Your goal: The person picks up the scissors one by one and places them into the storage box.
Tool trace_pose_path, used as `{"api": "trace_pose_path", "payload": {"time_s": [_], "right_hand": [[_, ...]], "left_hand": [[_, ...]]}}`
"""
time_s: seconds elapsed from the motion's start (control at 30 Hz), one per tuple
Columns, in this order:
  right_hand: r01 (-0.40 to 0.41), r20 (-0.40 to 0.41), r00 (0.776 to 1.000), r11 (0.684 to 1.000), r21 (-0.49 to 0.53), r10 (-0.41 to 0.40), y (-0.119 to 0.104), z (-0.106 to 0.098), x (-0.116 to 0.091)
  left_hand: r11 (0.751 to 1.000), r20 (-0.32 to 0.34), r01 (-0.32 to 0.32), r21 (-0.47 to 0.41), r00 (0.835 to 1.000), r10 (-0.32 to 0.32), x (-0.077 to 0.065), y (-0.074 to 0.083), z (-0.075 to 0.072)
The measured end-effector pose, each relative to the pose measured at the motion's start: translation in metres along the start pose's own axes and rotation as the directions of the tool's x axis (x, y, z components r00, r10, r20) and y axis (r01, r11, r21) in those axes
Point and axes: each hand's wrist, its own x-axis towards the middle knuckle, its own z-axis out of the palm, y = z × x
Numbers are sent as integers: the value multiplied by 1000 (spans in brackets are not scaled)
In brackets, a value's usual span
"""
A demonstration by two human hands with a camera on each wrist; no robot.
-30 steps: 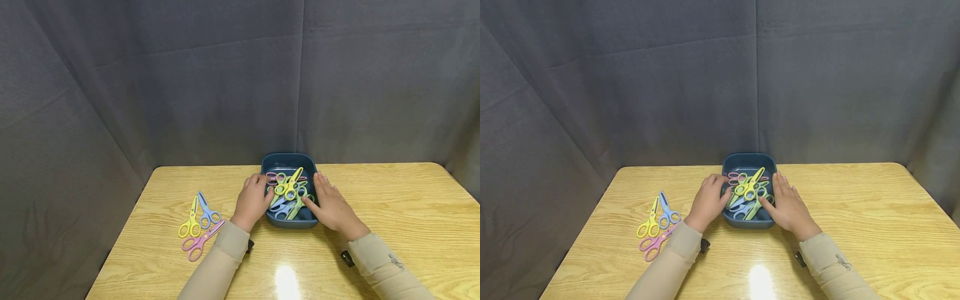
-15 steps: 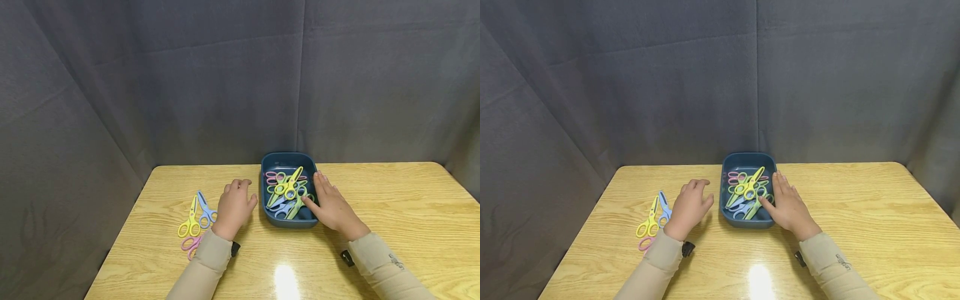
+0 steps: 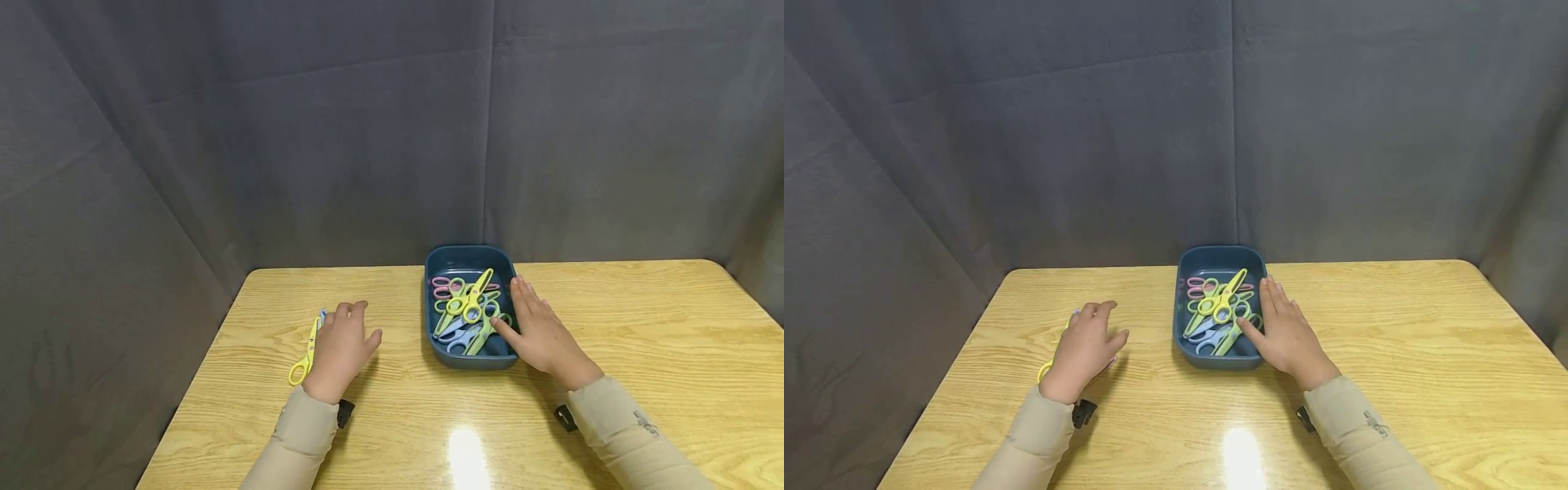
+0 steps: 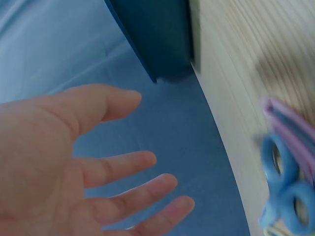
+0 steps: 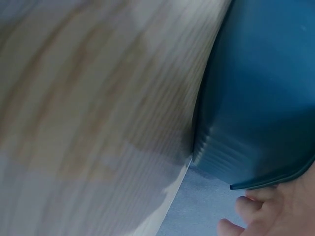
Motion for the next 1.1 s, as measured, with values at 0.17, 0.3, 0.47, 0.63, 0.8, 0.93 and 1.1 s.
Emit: {"api": "trace_pose_path", "payload": {"time_s": [0.17,0.3,0.47,0.63,0.8,0.93,1.1], "right_hand": [[9,-12,1000,1000,2,-9,-2,0,0],[10,-8,1000,1000,4,-10,-2,1,-1],[7,-14,1000,1000,2,-7,-1,-1,-1],[10,-12,1000,1000,4,-10,0,0,-1],[10,-13,1000,1000,2,-10,-1,0,-2],[8,-13,1000,1000,1,-8,-1,-1,-2],[6,-6,1000,1000,-1,-6,-2,-1,-1]], "left_hand": [[999,50,29,29,998,-31,-8,-18,-8],[994,128,104,18,986,-105,-16,-32,-14],[988,154,155,8,976,-154,-20,-46,-18],[977,211,213,7,955,-209,-22,-56,-23],[970,253,244,24,937,-242,-25,-63,-26],[966,279,256,32,926,-255,-24,-67,-25],[969,299,240,54,922,-245,-24,-70,-21]]}}
